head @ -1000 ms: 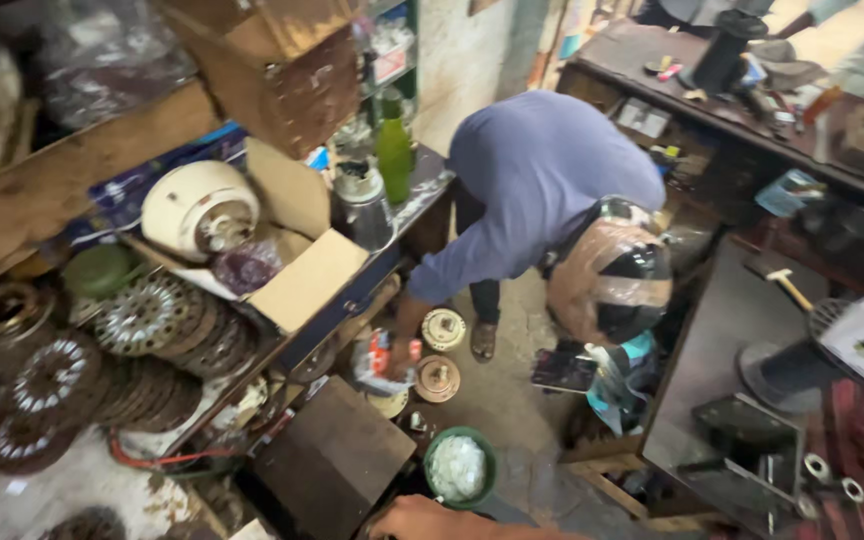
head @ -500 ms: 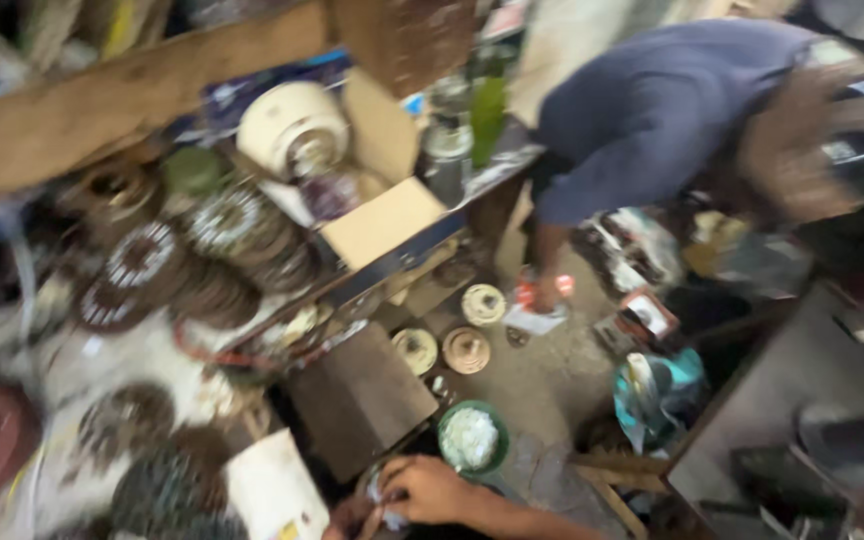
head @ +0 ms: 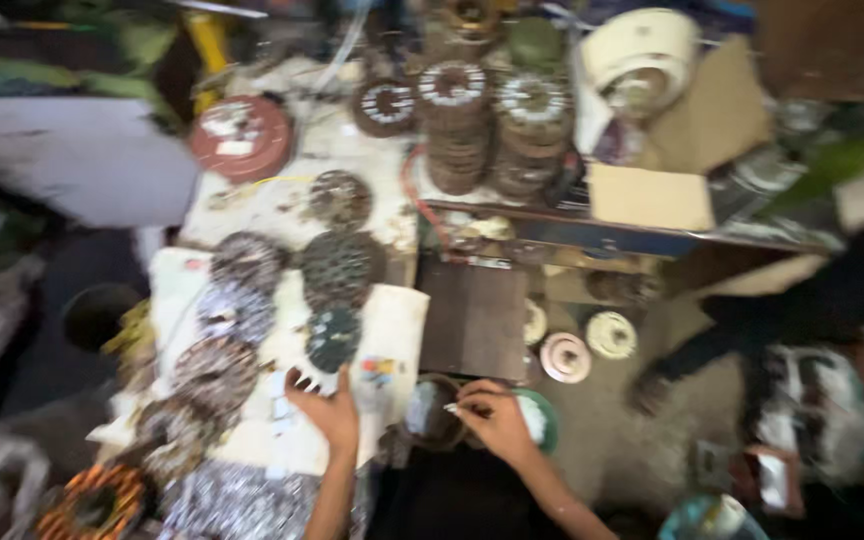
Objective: The person inserts small white rectangular pieces into the slots of a dark circular motor stator on a cluttered workbench. The person repeatedly picks up pieces, aligns them, and presses them into place while handling multiple stators and copper-wound components nearby.
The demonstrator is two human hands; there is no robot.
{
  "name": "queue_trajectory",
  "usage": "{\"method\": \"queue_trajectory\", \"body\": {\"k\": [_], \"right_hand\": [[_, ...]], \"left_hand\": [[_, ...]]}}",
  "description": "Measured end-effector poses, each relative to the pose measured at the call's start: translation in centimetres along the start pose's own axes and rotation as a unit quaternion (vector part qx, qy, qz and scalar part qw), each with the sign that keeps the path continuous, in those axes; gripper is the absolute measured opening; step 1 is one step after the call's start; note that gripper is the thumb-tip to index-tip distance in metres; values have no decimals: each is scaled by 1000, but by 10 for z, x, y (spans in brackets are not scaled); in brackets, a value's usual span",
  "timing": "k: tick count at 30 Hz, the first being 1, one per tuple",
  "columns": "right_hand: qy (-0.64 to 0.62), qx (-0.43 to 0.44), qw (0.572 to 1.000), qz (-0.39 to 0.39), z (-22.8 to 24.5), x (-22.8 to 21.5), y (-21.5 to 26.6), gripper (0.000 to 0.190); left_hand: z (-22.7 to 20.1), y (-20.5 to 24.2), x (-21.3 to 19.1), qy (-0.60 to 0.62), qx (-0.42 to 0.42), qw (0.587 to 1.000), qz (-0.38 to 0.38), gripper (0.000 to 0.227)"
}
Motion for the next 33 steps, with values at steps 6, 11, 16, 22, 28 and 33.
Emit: {"method": "queue_trajectory", "body": {"k": [6, 11, 16, 22, 28, 33], "right_hand": [[27, 15, 999, 8, -2, -6, 1, 12], [35, -9, 999, -17, 1, -11, -4, 12], [20, -23, 1000, 2, -9, 2, -10, 12], [25, -73, 996, 44, 18, 87, -75, 14], [27, -61, 995, 80, 55, 150, -116, 13], [31, -158, 983, 83, 77, 166, -124, 12]], "left_hand": [[36, -27, 26, -9, -4, 997, 78, 45], [25, -55, 8, -164, -24, 974, 158, 30], [4, -67, -8, -270, 47, 930, 246, 40], [-5, -51, -21, -236, 11, 949, 210, 28], [-8, -31, -28, -124, -44, 982, 133, 32], [-4, -26, -28, -136, -28, 984, 111, 32]]}}
Point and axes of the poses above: each hand's wrist, its own y-axis away from the middle knuckle, its own x-axis out of the palm, z = x × y, the point moved 7 cm from there along -y, towards the middle knuckle, and after that the axes turned 4 degrees about -x, right-handed, at the moved point
